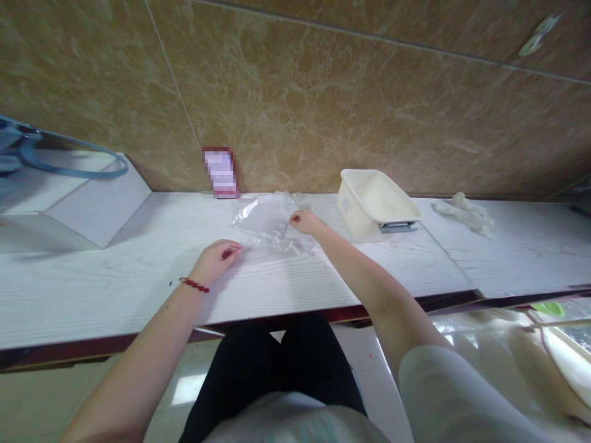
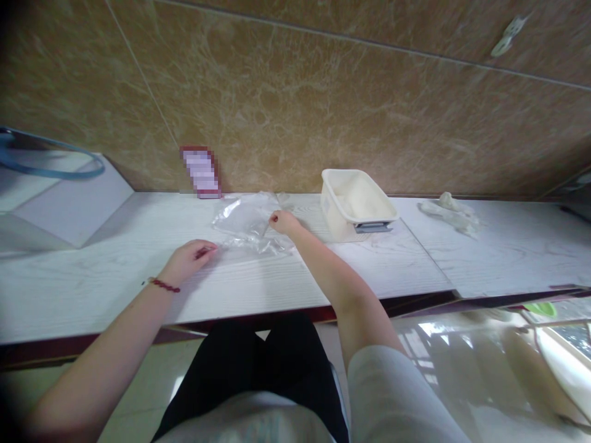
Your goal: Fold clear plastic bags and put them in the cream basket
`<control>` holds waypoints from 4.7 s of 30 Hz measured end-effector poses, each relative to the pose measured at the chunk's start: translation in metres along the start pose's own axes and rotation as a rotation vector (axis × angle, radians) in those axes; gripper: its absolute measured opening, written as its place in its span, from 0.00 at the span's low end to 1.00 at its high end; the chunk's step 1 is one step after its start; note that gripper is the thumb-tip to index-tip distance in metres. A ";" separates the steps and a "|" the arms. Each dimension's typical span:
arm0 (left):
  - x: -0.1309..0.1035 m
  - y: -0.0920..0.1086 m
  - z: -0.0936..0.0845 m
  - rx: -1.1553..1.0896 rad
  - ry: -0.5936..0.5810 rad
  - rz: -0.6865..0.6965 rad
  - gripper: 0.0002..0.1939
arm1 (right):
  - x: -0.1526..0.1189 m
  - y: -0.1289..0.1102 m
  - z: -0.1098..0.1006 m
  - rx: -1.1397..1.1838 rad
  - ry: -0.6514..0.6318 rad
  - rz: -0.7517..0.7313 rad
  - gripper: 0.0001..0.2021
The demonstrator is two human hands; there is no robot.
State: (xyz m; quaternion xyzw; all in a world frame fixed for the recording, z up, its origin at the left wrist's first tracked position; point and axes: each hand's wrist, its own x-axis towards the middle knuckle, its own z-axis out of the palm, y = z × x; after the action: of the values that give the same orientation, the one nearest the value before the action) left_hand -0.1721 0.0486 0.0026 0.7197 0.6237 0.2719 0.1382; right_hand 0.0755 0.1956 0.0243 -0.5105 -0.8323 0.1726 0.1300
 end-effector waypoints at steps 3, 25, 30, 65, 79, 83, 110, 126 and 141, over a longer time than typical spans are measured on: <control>0.000 0.000 0.001 0.017 0.002 0.000 0.15 | -0.001 -0.001 -0.003 0.030 -0.014 -0.082 0.07; -0.002 -0.002 0.000 -0.080 0.042 -0.202 0.23 | -0.008 0.012 -0.005 -0.028 -0.027 -0.056 0.07; -0.004 0.000 -0.003 -0.069 0.001 -0.314 0.25 | -0.018 0.011 -0.005 -0.051 -0.022 -0.074 0.07; -0.001 -0.007 -0.002 0.308 -0.038 -0.026 0.20 | 0.002 0.002 0.002 -0.143 -0.015 0.052 0.09; -0.008 0.012 0.004 0.439 -0.100 -0.043 0.22 | -0.037 -0.052 -0.012 -0.186 0.279 -0.040 0.14; -0.009 0.006 0.008 0.446 -0.113 -0.063 0.28 | -0.070 -0.105 0.026 -0.106 0.048 -0.362 0.17; -0.005 -0.003 0.013 0.359 -0.139 -0.115 0.32 | -0.088 -0.004 0.018 -0.236 0.132 0.221 0.24; -0.007 -0.002 0.012 0.350 -0.134 -0.121 0.31 | -0.051 0.010 -0.006 -0.060 -0.037 -0.082 0.12; -0.007 -0.001 0.012 0.344 -0.132 -0.105 0.31 | -0.050 0.000 -0.009 -0.130 -0.129 -0.063 0.09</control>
State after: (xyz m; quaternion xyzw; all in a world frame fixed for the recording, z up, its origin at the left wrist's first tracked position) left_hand -0.1671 0.0439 -0.0090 0.7154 0.6873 0.1061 0.0677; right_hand 0.1012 0.1524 0.0309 -0.4793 -0.8640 0.1464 0.0479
